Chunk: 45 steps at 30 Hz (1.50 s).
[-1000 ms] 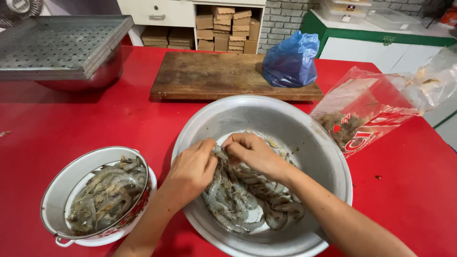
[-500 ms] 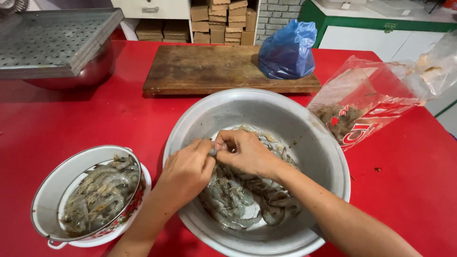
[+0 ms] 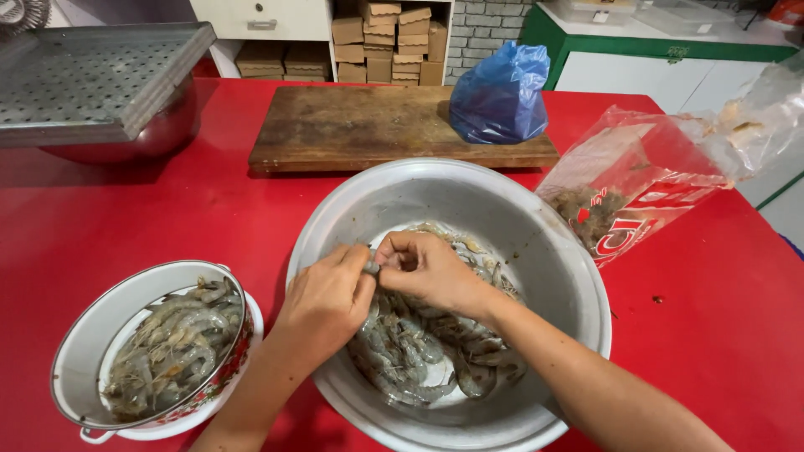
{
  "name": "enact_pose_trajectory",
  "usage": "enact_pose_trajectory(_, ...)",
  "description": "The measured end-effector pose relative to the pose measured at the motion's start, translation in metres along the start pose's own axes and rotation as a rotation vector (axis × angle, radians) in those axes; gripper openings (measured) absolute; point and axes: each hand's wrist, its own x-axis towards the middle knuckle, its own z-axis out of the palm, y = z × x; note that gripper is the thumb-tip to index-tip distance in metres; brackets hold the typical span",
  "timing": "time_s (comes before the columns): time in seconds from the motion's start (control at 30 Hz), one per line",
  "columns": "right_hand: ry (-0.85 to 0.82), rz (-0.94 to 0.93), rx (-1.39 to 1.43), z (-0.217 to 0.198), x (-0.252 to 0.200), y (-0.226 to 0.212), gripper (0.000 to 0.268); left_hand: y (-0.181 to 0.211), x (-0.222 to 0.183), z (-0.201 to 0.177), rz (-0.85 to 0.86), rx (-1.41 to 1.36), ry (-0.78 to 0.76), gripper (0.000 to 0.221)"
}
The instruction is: Peeling raw shrimp and placing the cleaned meat into a separate bowl
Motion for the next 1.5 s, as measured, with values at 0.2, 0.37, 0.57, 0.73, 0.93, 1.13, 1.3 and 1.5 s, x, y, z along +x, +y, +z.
enact_pose_trajectory(0.2,0.039,-0.026,-0.096,0.003,0.002,0.005,0.01,0.0,0.0,-0.005,0.009,-0.119,0.012,0.015)
enact_pose_trajectory(0.37,0.079,0.041,0.158,-0.001,-0.004,-0.004,0.009,0.002,0.0,-0.017,-0.01,-0.373,0.086,0.014)
enact_pose_trajectory(0.57,0.05,0.015,0.169,0.003,-0.005,-0.02,0.014,-0.003,0.002,-0.01,0.027,-0.332,0.059,0.014)
enact_pose_trajectory(0.73,0.05,0.093,0.349,0.008,-0.007,-0.025,0.011,-0.001,-0.002,-0.009,0.101,-0.162,0.125,0.011)
enact_pose_trajectory(0.93,0.042,0.146,0.435,-0.003,-0.003,-0.002,0.008,0.002,-0.003,-0.008,0.109,-0.101,0.108,0.012)
enact_pose_trajectory(1.13,0.027,0.077,0.355,0.004,-0.01,-0.02,0.011,0.001,0.0,-0.011,0.074,-0.275,0.135,0.015)
enact_pose_trajectory(1.3,-0.002,-0.045,0.142,-0.003,-0.003,-0.006,0.018,-0.002,0.002,-0.009,0.071,-0.315,0.151,0.017)
enact_pose_trajectory(1.5,0.098,-0.03,-0.05,0.0,-0.009,-0.035,0.016,0.008,0.0,-0.019,0.038,-0.385,0.155,0.022)
